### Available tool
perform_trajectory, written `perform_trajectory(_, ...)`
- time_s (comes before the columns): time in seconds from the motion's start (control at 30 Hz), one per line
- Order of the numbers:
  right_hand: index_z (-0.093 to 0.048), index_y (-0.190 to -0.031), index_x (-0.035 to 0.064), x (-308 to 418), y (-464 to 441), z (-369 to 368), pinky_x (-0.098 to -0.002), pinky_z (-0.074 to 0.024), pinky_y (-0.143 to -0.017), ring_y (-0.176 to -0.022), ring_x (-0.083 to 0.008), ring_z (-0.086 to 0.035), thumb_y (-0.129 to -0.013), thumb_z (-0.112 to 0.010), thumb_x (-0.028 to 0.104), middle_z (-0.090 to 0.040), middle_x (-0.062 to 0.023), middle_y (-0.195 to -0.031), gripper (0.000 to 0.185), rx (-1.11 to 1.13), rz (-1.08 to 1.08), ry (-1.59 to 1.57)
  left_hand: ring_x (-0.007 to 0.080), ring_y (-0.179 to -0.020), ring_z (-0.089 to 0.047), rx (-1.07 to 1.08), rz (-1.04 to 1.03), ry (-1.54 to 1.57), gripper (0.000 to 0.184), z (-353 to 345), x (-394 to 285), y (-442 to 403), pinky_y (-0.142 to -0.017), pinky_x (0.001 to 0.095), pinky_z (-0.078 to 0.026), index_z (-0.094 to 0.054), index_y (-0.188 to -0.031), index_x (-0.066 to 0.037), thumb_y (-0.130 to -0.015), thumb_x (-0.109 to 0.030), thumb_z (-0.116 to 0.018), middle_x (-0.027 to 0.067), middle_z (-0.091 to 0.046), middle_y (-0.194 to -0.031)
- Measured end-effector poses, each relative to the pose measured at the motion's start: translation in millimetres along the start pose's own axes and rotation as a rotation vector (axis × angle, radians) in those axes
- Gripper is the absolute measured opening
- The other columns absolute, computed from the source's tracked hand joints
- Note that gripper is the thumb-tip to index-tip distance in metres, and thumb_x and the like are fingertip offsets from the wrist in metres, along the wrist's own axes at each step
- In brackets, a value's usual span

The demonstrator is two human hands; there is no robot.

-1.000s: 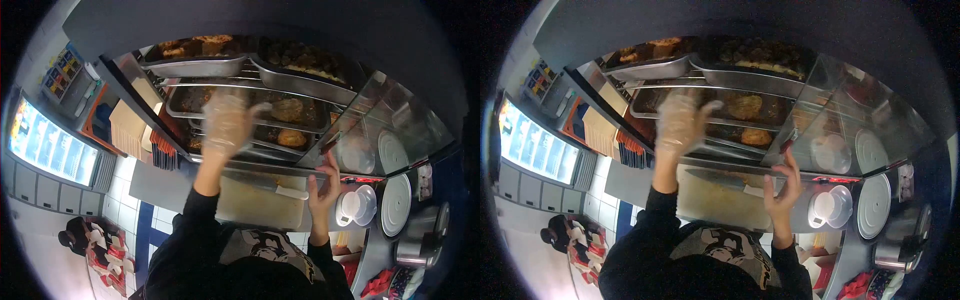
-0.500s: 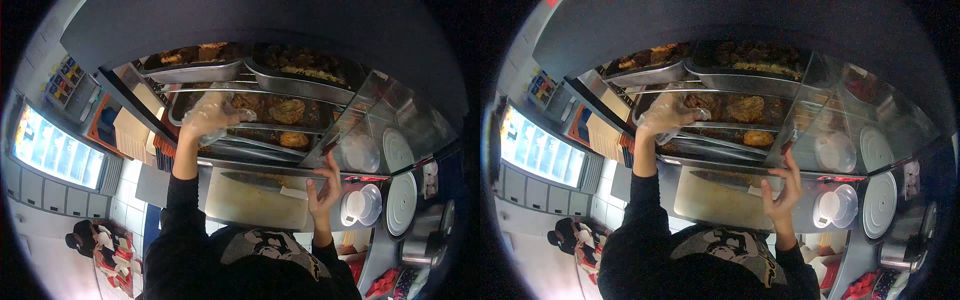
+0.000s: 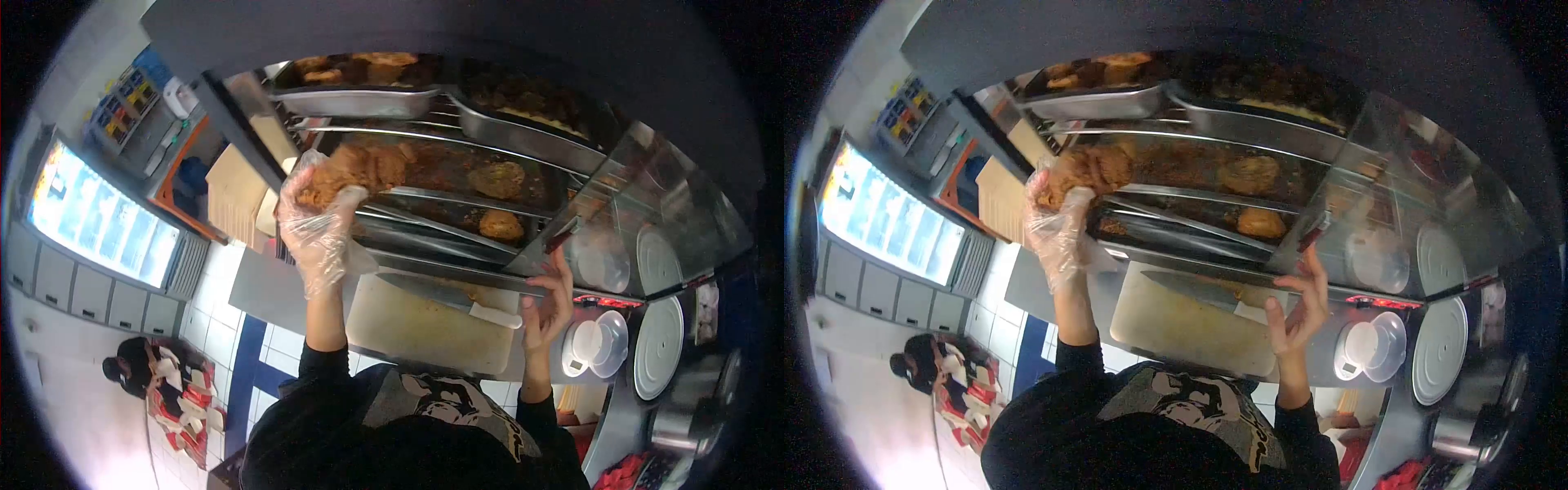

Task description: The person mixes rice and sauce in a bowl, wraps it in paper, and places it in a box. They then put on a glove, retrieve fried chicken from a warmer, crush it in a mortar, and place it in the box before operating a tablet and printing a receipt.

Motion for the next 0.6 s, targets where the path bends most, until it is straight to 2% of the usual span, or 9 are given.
perform_trajectory(0.07,-0.065,-0.085,-0.0013,4.6,-1.1,-5.1,-0.046,-0.0345,-0.102,-0.127,-0.0379,-0.044,-0.078,-0.066,0.021,-0.044,-0.03,-0.136,0.023,0.047,0.002,-0.01,0.0201,-0.104,-0.058,-0.034,0.213,0.343,0.05,13.2,-2.0,7.3,-0.089,0.0328,-0.05,-0.051,-0.12,-0.004,-0.075,0.006,-0.071,0.0112,-0.058,-0.116)
perform_trajectory(0.13,-0.065,-0.086,-0.0012,8.5,-0.3,-16.5,-0.0466,-0.033,-0.104,-0.128,-0.0386,-0.043,-0.078,-0.065,0.02,-0.044,-0.03,-0.136,0.022,0.101,0.012,-0.036,0.0199,-0.106,-0.057,-0.092,0.334,0.357,0.048,17.6,-14.9,17.1,-0.09,0.0334,-0.049,-0.046,-0.125,-0.006,-0.082,0.0,-0.066,0.0098,-0.056,-0.117)
perform_trajectory(0.17,-0.065,-0.086,-0.0012,8.8,-0.4,-25.1,-0.0468,-0.0319,-0.105,-0.129,-0.0391,-0.042,-0.078,-0.065,0.019,-0.044,-0.03,-0.136,0.022,0.13,0.025,-0.055,0.0213,-0.111,-0.055,-0.014,0.348,0.416,0.048,23.8,-14.0,16.4,-0.093,0.0369,-0.049,-0.043,-0.128,-0.008,-0.085,-0.001,-0.063,0.0097,-0.053,-0.122)
perform_trajectory(0.27,-0.065,-0.086,-0.0012,11.9,-1.5,-54.8,-0.0466,-0.0289,-0.107,-0.131,-0.0405,-0.04,-0.077,-0.066,0.016,-0.042,-0.0305,-0.138,0.019,0.23,0.074,-0.089,0.0276,-0.125,-0.047,0.005,0.417,0.47,0.057,35.4,-23.6,26.2,-0.105,0.039,-0.041,-0.031,-0.139,-0.002,-0.09,-0.012,-0.059,0.0162,-0.044,-0.136)
perform_trajectory(0.37,-0.065,-0.086,-0.0007,20.5,-2.5,-92.4,-0.0461,-0.028,-0.108,-0.132,-0.0416,-0.038,-0.076,-0.066,0.013,-0.038,-0.0314,-0.14,0.017,0.342,0.123,-0.119,0.0314,-0.128,-0.043,0.015,0.497,0.634,0.056,43.8,-45.8,32.7,-0.107,0.0417,-0.041,-0.029,-0.14,0.0,-0.093,-0.015,-0.056,0.0181,-0.042,-0.138)
perform_trajectory(0.5,-0.064,-0.086,0.0027,31.2,-0.5,-148.4,-0.0423,-0.0321,-0.105,-0.133,-0.0415,-0.038,-0.073,-0.069,0.012,-0.033,-0.0317,-0.143,0.016,0.492,0.203,-0.119,0.0291,-0.13,-0.043,0.011,0.556,0.768,0.062,73.1,-65.2,41.4,-0.102,0.0485,-0.044,-0.024,-0.144,-0.008,-0.093,-0.02,-0.057,0.0141,-0.04,-0.141)
perform_trajectory(0.6,-0.065,-0.085,0.0049,35.2,2.1,-188.2,-0.0399,-0.0349,-0.102,-0.132,-0.0408,-0.04,-0.072,-0.07,0.012,-0.03,-0.0302,-0.146,0.016,0.569,0.252,-0.171,0.0281,-0.123,-0.049,-0.067,0.538,0.729,0.054,96.6,-78.0,50.3,-0.099,0.0482,-0.046,-0.031,-0.14,-0.011,-0.094,-0.023,-0.057,0.0123,-0.044,-0.136)
Point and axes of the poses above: each hand's wrist, its own y-axis away from the middle knuckle, its own z-axis out of the back of the hand, x = y × z, the point moved 2 cm from there along -y, towards the middle knuckle
